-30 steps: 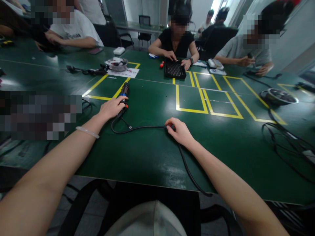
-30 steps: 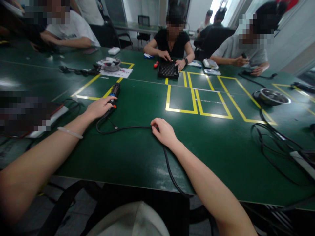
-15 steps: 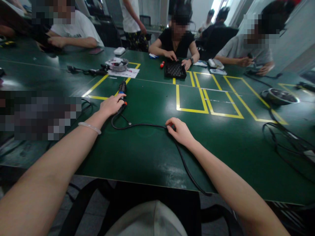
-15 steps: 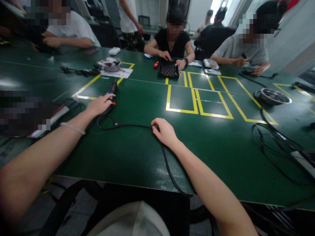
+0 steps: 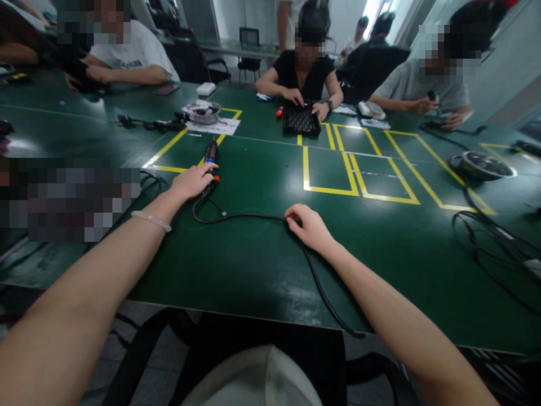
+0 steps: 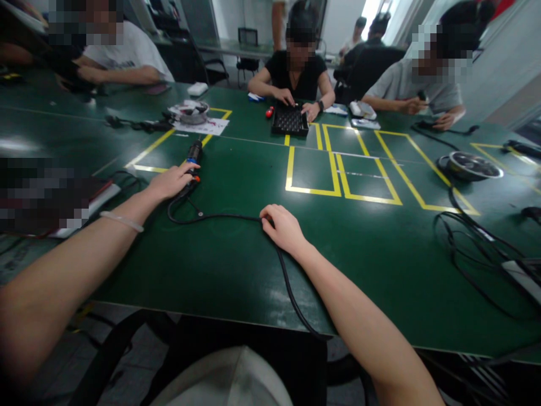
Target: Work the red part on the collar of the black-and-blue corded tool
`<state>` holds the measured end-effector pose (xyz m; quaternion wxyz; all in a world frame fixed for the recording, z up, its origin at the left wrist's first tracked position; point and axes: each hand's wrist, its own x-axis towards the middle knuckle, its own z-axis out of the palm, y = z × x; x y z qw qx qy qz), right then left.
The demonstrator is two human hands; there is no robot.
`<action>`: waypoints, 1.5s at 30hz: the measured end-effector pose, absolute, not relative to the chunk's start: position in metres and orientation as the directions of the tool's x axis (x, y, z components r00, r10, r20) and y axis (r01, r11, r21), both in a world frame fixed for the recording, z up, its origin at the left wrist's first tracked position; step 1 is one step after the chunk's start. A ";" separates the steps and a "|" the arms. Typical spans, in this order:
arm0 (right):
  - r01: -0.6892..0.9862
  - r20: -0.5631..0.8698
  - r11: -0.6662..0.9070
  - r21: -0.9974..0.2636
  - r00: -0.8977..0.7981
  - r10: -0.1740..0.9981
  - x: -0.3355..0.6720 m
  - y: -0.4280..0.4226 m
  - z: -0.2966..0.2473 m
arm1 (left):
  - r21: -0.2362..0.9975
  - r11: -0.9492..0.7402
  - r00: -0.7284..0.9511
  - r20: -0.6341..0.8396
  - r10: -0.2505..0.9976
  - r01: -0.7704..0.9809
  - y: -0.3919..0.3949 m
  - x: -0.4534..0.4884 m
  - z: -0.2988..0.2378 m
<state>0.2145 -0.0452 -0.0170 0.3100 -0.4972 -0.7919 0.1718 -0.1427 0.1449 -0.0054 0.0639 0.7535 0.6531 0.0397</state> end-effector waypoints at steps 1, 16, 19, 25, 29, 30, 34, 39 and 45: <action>0.685 0.320 0.448 -0.575 -0.316 0.893 0.214 -0.045 -0.017 | 0.147 -0.151 0.157 -0.028 0.987 0.978 0.145 -0.144 -0.005; 0.670 0.365 0.472 -0.572 -0.308 0.879 0.213 -0.046 -0.017 | 0.121 -0.343 0.358 -0.140 0.923 0.932 0.060 -0.106 0.013; 0.671 0.364 0.471 -0.573 -0.307 0.880 0.212 -0.047 -0.016 | 0.156 -0.376 0.398 -0.146 0.906 0.913 0.036 -0.081 0.017; 0.665 0.333 0.473 -0.578 -0.337 0.881 0.211 -0.049 -0.014 | 0.198 -0.418 0.437 -0.066 0.897 0.887 0.008 -0.027 0.010; 0.684 0.281 0.461 -0.565 -0.366 0.887 0.212 -0.048 -0.014 | 0.183 -0.434 0.448 -0.045 0.893 0.882 -0.001 0.006 0.009; 0.692 0.272 0.455 -0.560 -0.365 0.890 0.212 -0.047 -0.015 | 0.178 -0.436 0.450 -0.043 0.892 0.882 -0.003 0.012 0.009; 0.728 0.255 0.409 -0.551 -0.319 0.913 0.213 -0.044 -0.019 | 0.178 -0.456 0.468 -0.027 0.883 0.872 -0.006 0.026 0.011; 0.753 0.266 0.410 -0.515 -0.315 0.911 0.215 -0.040 -0.022 | 0.200 -0.501 0.512 -0.004 0.859 0.842 -0.001 0.021 0.006; 0.860 0.293 0.322 -0.397 -0.214 0.932 0.229 -0.037 -0.019 | 0.250 -0.500 0.524 -0.035 0.851 0.829 0.002 0.015 0.006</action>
